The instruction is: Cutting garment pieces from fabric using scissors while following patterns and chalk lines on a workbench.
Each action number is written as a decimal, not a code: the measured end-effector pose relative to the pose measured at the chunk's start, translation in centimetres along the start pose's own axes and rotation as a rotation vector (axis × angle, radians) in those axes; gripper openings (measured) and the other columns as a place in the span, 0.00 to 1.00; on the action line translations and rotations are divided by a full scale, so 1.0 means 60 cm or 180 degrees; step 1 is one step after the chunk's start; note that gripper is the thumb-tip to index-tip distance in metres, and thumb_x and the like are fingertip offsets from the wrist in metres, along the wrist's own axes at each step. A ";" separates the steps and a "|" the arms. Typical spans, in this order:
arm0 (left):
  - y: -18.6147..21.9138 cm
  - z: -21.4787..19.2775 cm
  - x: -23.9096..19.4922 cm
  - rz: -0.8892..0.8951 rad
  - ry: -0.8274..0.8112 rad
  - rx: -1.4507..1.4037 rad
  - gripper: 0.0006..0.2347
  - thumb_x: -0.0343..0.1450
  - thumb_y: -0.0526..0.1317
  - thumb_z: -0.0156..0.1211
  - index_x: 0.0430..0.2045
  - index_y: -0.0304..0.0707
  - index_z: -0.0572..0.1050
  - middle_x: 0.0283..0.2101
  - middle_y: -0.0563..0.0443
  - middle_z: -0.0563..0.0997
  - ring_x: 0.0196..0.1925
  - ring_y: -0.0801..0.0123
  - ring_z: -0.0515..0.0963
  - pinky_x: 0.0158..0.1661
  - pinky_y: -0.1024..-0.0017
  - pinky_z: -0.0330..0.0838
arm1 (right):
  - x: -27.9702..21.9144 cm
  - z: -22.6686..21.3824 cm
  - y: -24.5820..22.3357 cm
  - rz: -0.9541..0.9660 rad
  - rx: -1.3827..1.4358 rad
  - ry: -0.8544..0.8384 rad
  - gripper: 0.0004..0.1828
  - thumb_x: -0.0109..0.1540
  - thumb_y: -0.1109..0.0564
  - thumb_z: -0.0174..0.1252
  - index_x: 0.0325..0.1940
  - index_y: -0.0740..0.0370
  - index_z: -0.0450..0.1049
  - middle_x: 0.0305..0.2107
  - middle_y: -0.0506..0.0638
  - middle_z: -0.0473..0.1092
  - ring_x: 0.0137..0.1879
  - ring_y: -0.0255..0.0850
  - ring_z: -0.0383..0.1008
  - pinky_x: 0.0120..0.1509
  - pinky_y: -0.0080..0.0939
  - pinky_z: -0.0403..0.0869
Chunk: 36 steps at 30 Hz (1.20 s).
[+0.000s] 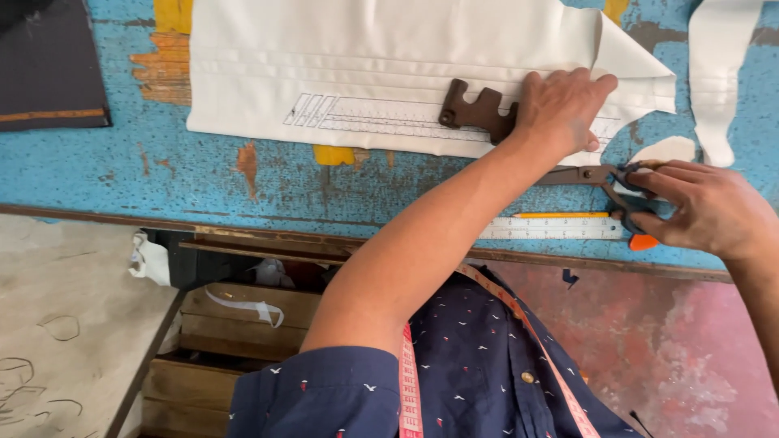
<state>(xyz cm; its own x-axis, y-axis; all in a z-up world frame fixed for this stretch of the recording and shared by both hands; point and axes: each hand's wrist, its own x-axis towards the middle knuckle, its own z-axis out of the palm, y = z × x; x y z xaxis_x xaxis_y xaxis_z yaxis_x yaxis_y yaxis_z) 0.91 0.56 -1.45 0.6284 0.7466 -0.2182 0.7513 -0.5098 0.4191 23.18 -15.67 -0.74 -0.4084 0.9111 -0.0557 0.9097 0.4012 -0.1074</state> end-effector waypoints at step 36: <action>-0.007 0.037 0.014 -0.0143 0.0450 -0.0098 0.30 0.56 0.58 0.81 0.51 0.66 0.72 0.45 0.62 0.81 0.50 0.66 0.81 0.49 0.61 0.67 | 0.103 0.038 -0.064 -0.0300 0.0185 -0.0100 0.22 0.56 0.51 0.66 0.54 0.52 0.79 0.51 0.42 0.79 0.58 0.41 0.80 0.54 0.45 0.80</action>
<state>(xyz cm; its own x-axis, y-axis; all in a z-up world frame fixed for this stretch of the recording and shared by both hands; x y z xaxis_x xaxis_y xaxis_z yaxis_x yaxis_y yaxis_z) 1.57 0.43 -3.72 0.5580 0.8223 -0.1119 0.7701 -0.4629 0.4389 17.01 -11.81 -2.95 -0.4948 0.8659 -0.0737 0.8617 0.4779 -0.1709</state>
